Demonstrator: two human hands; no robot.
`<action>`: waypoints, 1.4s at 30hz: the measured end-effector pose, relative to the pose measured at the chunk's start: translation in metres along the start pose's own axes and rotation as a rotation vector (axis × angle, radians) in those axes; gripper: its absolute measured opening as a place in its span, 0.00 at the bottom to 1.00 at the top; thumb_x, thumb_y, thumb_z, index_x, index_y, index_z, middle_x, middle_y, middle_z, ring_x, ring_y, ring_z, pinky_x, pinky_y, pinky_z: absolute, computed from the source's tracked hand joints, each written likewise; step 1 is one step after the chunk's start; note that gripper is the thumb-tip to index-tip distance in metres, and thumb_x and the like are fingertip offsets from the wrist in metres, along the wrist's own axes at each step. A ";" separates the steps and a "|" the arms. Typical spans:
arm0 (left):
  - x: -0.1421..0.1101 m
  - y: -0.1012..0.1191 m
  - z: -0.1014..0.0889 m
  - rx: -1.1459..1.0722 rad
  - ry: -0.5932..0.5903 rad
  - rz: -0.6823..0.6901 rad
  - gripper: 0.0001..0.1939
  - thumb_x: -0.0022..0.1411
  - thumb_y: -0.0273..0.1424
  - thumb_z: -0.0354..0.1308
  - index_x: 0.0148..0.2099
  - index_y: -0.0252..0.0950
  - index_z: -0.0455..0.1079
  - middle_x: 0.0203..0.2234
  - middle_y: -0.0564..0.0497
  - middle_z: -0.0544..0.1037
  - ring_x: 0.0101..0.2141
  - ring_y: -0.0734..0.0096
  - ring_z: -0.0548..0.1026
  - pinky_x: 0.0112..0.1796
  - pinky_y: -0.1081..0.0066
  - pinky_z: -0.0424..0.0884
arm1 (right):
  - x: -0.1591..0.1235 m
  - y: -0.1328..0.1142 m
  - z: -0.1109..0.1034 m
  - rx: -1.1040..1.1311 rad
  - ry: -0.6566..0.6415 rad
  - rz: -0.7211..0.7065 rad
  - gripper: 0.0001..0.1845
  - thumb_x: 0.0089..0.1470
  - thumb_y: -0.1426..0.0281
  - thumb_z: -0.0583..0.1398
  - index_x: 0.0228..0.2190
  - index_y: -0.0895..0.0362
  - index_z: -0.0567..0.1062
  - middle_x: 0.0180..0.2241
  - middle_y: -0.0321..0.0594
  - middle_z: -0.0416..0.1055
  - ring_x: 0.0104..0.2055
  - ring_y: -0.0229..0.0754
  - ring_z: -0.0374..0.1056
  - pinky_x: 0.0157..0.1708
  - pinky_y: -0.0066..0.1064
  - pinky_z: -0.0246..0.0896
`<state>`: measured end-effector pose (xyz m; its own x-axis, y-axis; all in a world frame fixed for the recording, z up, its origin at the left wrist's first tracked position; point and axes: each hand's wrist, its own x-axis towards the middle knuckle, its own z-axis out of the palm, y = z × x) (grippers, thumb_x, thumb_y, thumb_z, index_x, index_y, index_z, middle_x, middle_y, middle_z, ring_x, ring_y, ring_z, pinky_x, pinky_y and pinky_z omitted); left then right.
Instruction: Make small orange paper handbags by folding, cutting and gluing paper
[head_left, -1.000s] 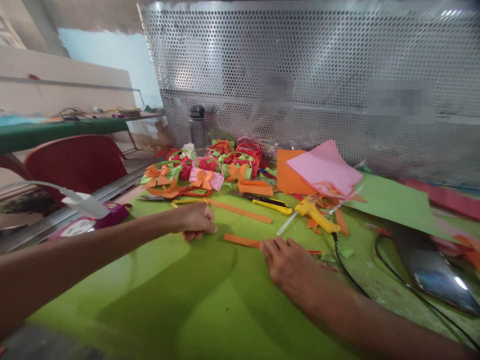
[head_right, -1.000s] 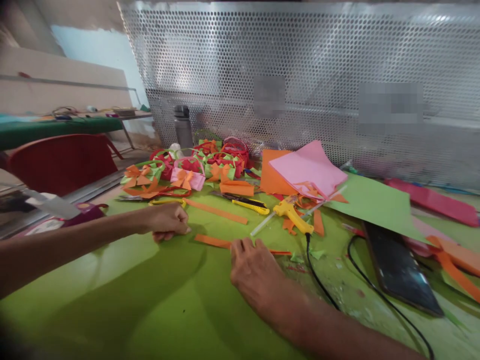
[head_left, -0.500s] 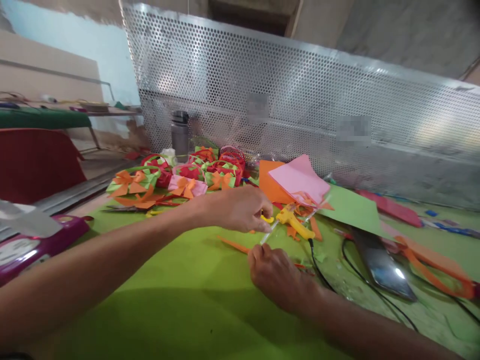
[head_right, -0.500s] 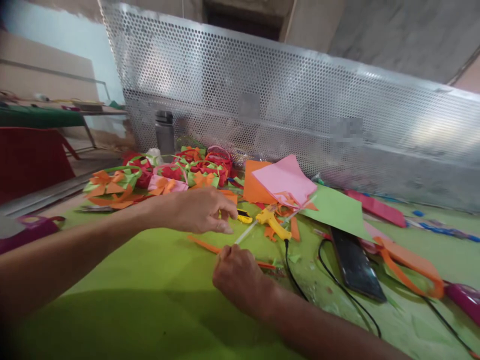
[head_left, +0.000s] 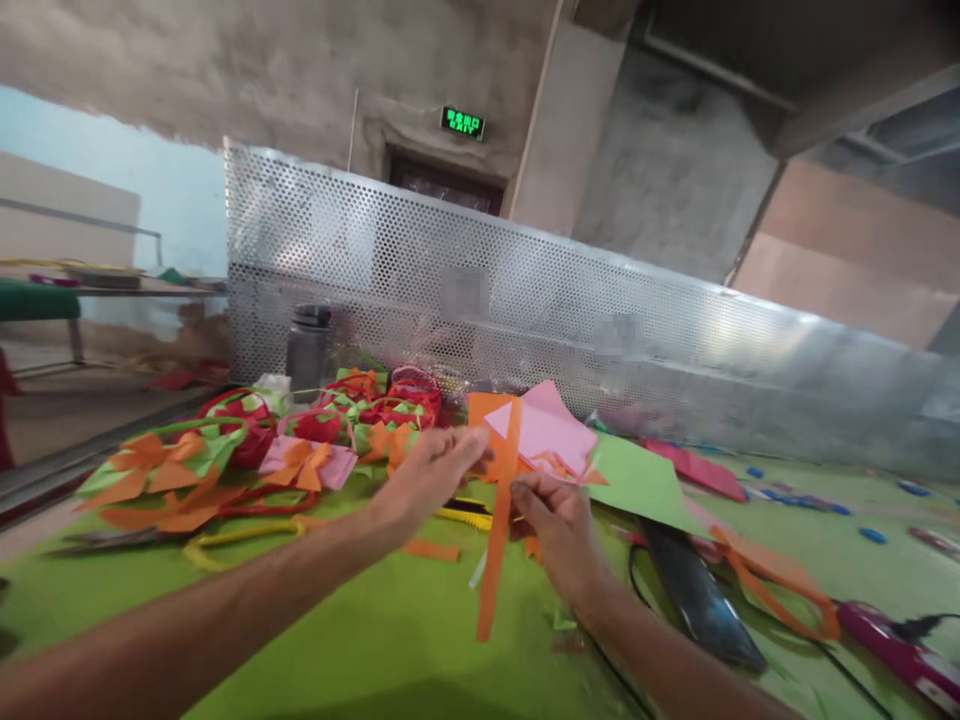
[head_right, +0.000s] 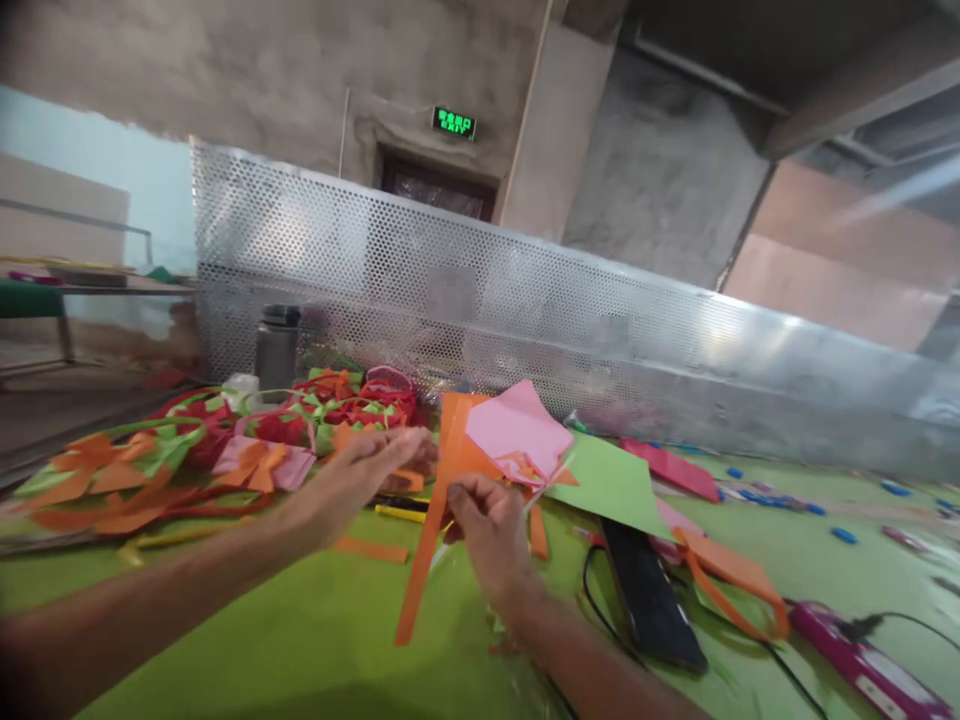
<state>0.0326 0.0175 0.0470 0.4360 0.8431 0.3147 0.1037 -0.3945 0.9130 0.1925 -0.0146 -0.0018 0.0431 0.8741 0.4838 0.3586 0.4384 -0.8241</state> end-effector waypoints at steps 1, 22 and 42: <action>-0.001 -0.008 0.006 -0.058 -0.062 -0.005 0.21 0.60 0.45 0.45 0.32 0.32 0.67 0.30 0.47 0.75 0.34 0.69 0.74 0.34 0.72 0.69 | -0.001 0.003 0.003 0.033 0.012 0.004 0.16 0.53 0.60 0.53 0.25 0.59 0.70 0.20 0.35 0.68 0.19 0.34 0.64 0.19 0.26 0.64; 0.012 -0.005 0.013 0.456 -0.312 -0.006 0.11 0.55 0.26 0.46 0.22 0.34 0.63 0.14 0.55 0.69 0.16 0.76 0.66 0.19 0.77 0.58 | -0.007 -0.026 -0.026 -0.688 0.067 -0.758 0.08 0.58 0.73 0.54 0.34 0.58 0.74 0.30 0.40 0.73 0.36 0.40 0.66 0.42 0.35 0.56; -0.049 -0.027 -0.014 1.171 -0.347 0.067 0.12 0.59 0.22 0.46 0.26 0.34 0.66 0.16 0.53 0.67 0.17 0.75 0.60 0.22 0.71 0.47 | -0.025 -0.006 0.001 -0.831 -0.290 -0.543 0.11 0.56 0.76 0.52 0.24 0.58 0.68 0.27 0.38 0.70 0.36 0.40 0.64 0.51 0.43 0.44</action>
<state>-0.0042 -0.0081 0.0103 0.6680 0.7370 0.1030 0.7359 -0.6748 0.0557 0.1883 -0.0390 -0.0091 -0.5037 0.6668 0.5493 0.7982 0.6024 0.0008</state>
